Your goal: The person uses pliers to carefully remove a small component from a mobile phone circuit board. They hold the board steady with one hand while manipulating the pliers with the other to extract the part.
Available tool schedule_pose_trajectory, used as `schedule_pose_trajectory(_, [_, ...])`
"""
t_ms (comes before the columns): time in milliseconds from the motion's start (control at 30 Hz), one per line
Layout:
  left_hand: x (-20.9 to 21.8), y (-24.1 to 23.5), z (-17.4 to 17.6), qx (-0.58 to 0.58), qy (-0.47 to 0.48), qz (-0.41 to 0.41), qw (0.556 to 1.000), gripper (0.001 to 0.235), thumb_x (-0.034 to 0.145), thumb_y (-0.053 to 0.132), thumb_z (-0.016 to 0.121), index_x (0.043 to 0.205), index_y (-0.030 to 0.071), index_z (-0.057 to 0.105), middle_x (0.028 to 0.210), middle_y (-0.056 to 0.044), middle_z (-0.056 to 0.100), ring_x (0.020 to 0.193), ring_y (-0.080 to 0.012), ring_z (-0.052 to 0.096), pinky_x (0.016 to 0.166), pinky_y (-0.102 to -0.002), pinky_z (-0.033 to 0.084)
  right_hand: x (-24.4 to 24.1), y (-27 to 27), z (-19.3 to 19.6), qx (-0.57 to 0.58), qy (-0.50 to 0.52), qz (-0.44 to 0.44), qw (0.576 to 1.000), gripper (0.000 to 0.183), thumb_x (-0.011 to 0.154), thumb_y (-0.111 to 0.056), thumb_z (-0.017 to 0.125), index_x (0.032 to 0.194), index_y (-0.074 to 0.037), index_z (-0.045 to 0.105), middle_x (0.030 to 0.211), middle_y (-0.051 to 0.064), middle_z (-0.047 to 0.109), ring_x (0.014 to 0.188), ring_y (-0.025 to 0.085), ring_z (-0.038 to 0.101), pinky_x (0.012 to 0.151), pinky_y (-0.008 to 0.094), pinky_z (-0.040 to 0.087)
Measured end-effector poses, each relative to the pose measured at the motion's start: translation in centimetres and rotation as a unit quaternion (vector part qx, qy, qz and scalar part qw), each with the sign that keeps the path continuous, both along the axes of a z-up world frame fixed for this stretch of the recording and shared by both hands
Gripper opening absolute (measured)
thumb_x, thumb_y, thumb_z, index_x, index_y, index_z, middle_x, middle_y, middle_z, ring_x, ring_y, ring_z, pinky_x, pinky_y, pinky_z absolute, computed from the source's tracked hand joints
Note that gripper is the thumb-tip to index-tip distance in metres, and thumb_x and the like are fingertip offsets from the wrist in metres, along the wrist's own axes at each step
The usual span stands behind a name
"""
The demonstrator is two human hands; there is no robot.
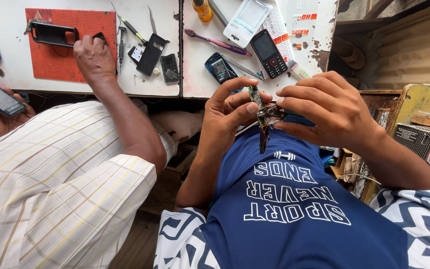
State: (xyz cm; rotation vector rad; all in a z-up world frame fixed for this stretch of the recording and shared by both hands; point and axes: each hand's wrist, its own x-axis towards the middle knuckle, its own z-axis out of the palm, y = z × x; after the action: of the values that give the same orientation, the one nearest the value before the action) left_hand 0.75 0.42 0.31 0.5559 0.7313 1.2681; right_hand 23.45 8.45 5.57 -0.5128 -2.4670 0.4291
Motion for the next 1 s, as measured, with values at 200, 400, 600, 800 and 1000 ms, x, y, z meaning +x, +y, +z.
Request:
schedule_pose_trajectory(200, [0.1,0.0,-0.2,-0.001,-0.014,0.013,1.0,0.036,0.105,0.006,0.069,0.139,0.002,0.058,0.121,-0.028,0.072,0.112,-0.0306,0.074,0.096,-0.042,0.065,0.3,0.6,-0.7,0.033,-0.005,0.047,0.998,0.039,0.087,-0.025,0.088,0.112,0.0,0.071,0.105,0.012,0.073,0.09,0.026,0.07,0.074,0.039,0.054])
schedule_pose_trajectory(400, [0.2,-0.2,0.0,0.042,0.024,0.036,0.998,0.035,0.106,0.003,0.066,0.14,0.003,0.057,0.122,-0.028,0.071,0.115,-0.0325,0.074,0.098,-0.044,0.066,0.5,0.5,-3.5,-0.043,0.02,0.061,0.997,0.038,0.088,-0.027,0.083,0.111,-0.001,0.067,0.102,0.015,0.073,0.088,0.028,0.073,0.075,0.039,0.059])
schedule_pose_trajectory(600, [0.2,-0.3,0.2,0.078,0.025,0.049,0.995,0.034,0.107,0.001,0.066,0.139,0.002,0.056,0.122,-0.028,0.071,0.115,-0.0332,0.072,0.099,-0.045,0.064,1.7,0.2,-5.5,-0.303,0.051,0.039,0.951,0.026,0.092,-0.018,0.077,0.108,-0.004,0.063,0.096,0.01,0.076,0.087,0.018,0.076,0.071,0.034,0.061])
schedule_pose_trajectory(800, [0.7,-0.6,0.1,0.097,0.012,0.058,0.994,0.035,0.107,0.001,0.066,0.141,0.002,0.055,0.122,-0.026,0.07,0.114,-0.0315,0.072,0.1,-0.044,0.064,1.9,0.0,-6.8,-0.644,0.137,0.065,0.75,0.016,0.101,-0.012,0.066,0.11,-0.002,0.058,0.09,0.012,0.076,0.075,0.01,0.067,0.065,0.026,0.055])
schedule_pose_trajectory(1000, [0.4,-0.6,-0.5,0.105,0.027,0.043,0.993,0.034,0.107,0.0,0.067,0.139,0.001,0.056,0.123,-0.027,0.07,0.115,-0.0321,0.072,0.101,-0.046,0.062,1.1,-0.1,-6.1,-0.618,0.153,0.071,0.768,0.024,0.096,-0.015,0.072,0.111,-0.002,0.06,0.098,0.011,0.076,0.088,0.014,0.073,0.076,0.028,0.06])
